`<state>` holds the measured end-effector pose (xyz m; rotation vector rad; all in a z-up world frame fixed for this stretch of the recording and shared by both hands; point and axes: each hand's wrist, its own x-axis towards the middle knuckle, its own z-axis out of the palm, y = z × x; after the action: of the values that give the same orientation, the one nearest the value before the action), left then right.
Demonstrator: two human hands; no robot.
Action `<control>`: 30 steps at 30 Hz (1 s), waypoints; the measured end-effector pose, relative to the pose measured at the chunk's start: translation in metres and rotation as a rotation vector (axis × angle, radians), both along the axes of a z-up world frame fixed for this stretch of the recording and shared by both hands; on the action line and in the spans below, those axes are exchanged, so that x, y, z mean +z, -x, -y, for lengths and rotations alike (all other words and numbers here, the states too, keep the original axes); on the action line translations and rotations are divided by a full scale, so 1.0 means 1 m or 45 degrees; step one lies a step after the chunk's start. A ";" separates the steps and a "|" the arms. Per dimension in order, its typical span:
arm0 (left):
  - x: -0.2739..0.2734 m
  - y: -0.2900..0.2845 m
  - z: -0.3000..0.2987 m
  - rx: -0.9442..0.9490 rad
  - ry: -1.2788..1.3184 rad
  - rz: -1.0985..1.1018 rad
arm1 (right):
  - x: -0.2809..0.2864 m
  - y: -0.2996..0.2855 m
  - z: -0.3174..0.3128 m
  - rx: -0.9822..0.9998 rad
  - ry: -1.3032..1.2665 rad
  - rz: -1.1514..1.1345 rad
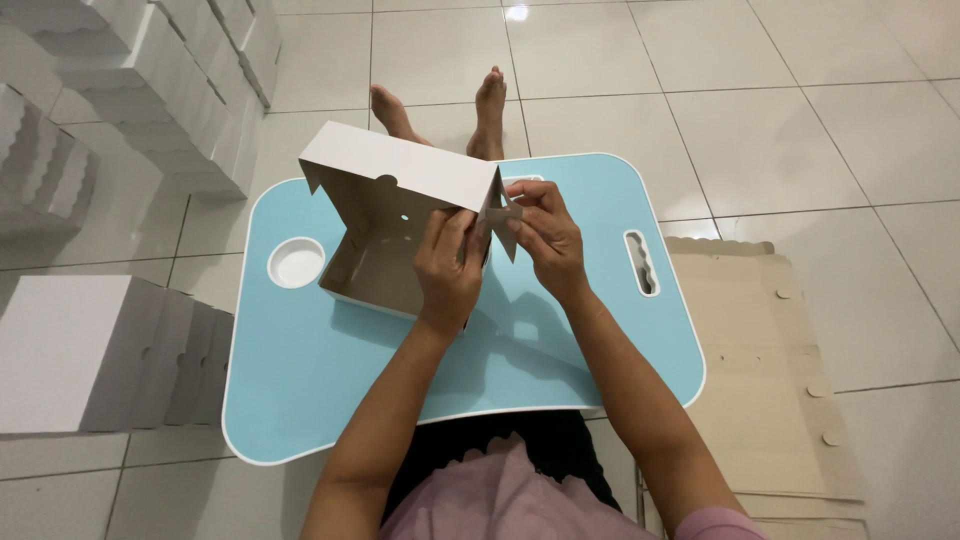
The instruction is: A person sits on the floor and folds a flat cardboard template into a completed box using a lap desk as a workspace.
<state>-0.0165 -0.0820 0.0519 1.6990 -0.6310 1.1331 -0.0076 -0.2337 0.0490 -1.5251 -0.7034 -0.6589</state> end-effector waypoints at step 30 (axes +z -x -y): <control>-0.031 0.001 0.022 0.068 -0.174 0.063 | -0.009 -0.003 0.003 0.058 -0.145 -0.126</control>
<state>-0.0180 -0.1039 0.0208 1.8174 -0.7113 1.1959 -0.0044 -0.2367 0.0395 -1.4231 -0.6136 -0.5757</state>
